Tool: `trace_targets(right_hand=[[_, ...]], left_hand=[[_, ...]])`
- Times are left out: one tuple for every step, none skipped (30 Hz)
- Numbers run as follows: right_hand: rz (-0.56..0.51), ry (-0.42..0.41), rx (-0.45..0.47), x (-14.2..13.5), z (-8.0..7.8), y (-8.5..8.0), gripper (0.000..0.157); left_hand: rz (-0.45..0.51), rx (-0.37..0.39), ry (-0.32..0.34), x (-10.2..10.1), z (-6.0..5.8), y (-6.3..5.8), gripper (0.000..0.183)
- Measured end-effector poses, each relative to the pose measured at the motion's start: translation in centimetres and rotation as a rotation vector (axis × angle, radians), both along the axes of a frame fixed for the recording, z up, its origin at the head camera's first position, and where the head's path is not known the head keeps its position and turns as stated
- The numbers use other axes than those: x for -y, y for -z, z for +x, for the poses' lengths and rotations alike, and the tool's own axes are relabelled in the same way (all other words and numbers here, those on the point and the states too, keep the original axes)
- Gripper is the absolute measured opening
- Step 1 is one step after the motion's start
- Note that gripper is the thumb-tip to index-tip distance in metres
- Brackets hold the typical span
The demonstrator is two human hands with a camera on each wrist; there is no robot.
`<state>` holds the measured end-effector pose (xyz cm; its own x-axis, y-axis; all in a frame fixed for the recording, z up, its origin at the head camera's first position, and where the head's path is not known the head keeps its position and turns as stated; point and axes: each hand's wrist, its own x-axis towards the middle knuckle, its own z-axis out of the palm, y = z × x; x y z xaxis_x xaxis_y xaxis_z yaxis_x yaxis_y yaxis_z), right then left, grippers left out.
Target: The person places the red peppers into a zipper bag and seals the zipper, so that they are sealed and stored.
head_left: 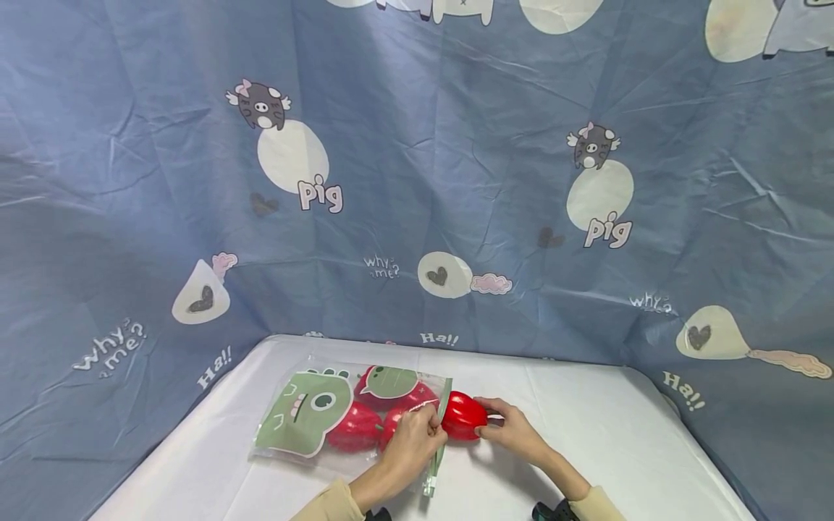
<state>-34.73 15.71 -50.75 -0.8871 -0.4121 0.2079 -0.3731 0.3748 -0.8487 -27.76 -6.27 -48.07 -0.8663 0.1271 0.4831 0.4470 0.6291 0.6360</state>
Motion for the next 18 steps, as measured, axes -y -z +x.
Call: trace_targets(right_hand=[[0.006,-0.001,-0.013,0.0,-0.2,0.2,0.054],[0.005,-0.004,-0.026,0.0,-0.3,0.4,0.054],[0.008,-0.005,-0.037,0.1,-0.4,0.5,0.054],[0.010,-0.005,-0.041,0.2,-0.5,0.6,0.054],[0.013,-0.005,-0.043,0.3,-0.5,0.7,0.054],[0.010,-0.007,-0.043,0.4,-0.6,0.7,0.054],[0.009,-0.007,-0.041,0.5,-0.6,0.7,0.054],[0.006,-0.010,-0.041,0.6,-0.7,0.8,0.055],[0.007,-0.012,-0.035,0.8,-0.7,0.7,0.055],[0.006,-0.014,-0.033,0.9,-0.7,0.7,0.055],[0.003,-0.017,-0.032,1.0,-0.8,0.8,0.055],[0.001,-0.019,-0.033,1.2,-0.8,0.8,0.054],[0.001,-0.021,-0.033,1.3,-0.8,0.8,0.054],[-0.003,-0.025,-0.034,1.5,-0.9,0.8,0.054],[0.004,-0.024,-0.039,1.6,-0.9,0.9,0.053],[0.006,-0.026,-0.042,1.8,-1.0,0.9,0.053],[0.006,-0.028,-0.044,1.9,-1.0,0.9,0.053],[0.003,-0.031,-0.046,2.1,-1.0,0.9,0.053]], left_hand=[[-0.001,0.001,-0.001,0.0,0.0,0.0,0.016],[-0.002,0.004,0.001,0.0,0.0,0.0,0.016],[-0.002,0.005,0.001,0.0,0.0,0.0,0.016],[-0.002,0.005,0.003,0.0,0.0,0.0,0.016],[-0.001,0.007,0.005,0.0,0.0,0.0,0.016],[-0.001,0.006,0.009,0.0,0.0,0.0,0.016],[0.001,0.009,0.012,0.1,0.0,0.0,0.016],[0.002,0.011,0.015,0.1,0.0,0.0,0.016],[0.002,0.012,0.017,0.1,0.0,0.0,0.016],[0.003,0.012,0.018,0.1,0.0,0.0,0.016],[0.003,0.011,0.018,0.1,0.0,0.0,0.016],[0.004,0.009,0.020,0.1,0.0,0.0,0.016],[0.006,0.008,0.020,0.1,0.0,-0.1,0.016],[0.006,0.004,0.020,0.1,0.0,-0.1,0.016],[0.005,-0.002,0.020,0.1,0.0,-0.1,0.016],[0.006,-0.007,0.021,0.1,0.0,-0.1,0.016],[0.007,-0.011,0.023,0.1,0.0,-0.1,0.016],[0.007,-0.013,0.024,0.1,0.0,-0.1,0.016]])
